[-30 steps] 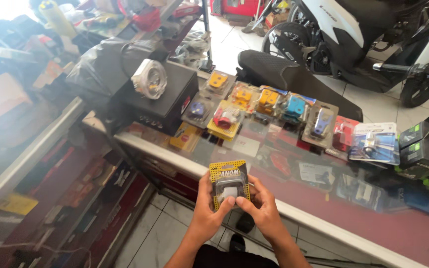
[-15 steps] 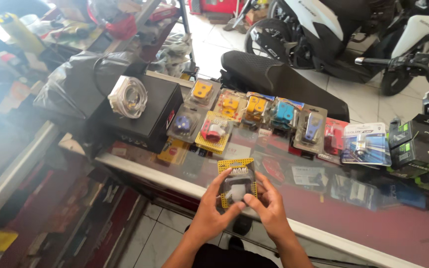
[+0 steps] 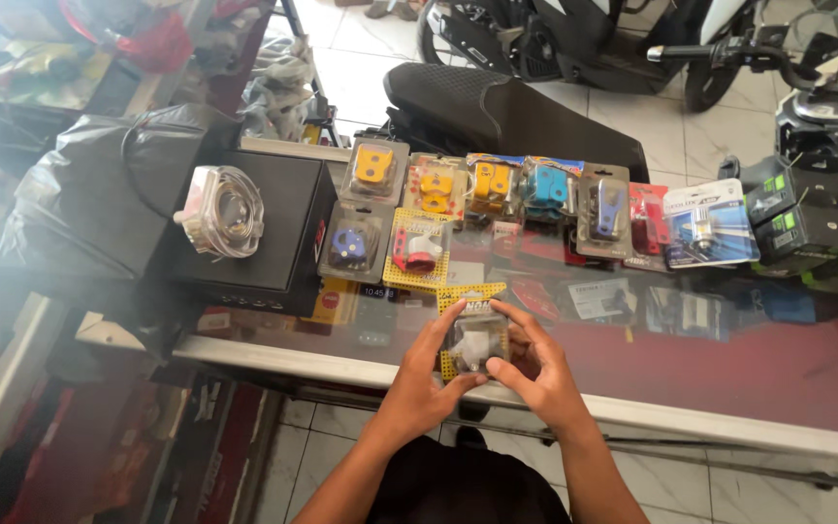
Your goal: The person organizes various packaged motorcycle parts on a glass counter, picking them up from a wire display rack and placing them in a row.
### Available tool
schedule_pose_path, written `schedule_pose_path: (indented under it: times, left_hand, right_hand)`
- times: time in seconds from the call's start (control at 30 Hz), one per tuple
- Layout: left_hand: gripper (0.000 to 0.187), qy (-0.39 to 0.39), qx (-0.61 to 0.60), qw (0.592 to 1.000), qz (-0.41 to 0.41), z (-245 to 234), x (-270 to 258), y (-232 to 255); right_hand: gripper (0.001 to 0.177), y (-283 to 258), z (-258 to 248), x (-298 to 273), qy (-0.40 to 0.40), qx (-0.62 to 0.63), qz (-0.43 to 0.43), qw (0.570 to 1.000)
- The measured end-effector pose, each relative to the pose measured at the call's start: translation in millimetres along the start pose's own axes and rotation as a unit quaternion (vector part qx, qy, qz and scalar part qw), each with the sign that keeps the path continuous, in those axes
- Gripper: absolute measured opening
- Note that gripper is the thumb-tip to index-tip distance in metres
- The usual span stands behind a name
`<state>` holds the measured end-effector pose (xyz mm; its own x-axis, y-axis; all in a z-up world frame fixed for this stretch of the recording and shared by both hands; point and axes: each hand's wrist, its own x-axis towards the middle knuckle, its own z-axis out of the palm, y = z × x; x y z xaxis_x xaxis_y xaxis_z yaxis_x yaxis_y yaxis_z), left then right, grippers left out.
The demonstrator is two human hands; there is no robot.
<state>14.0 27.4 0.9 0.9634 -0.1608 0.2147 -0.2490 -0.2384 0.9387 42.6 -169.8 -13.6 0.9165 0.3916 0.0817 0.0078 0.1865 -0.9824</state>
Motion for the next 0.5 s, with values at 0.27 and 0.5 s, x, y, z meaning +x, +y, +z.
schedule_pose_path:
  times: [0.27, 0.5]
  left_hand:
    - [0.090, -0.031, 0.010, 0.998, -0.050, -10, 3, -13]
    - [0.089, -0.049, 0.083, 0.995, 0.016, -1, 0, -27]
  right_hand:
    - [0.067, 6, 9, 7, 0.109, -0.019, 0.039, 0.993]
    - [0.068, 15, 9, 35, 0.198, -0.114, 0.049, 0.972]
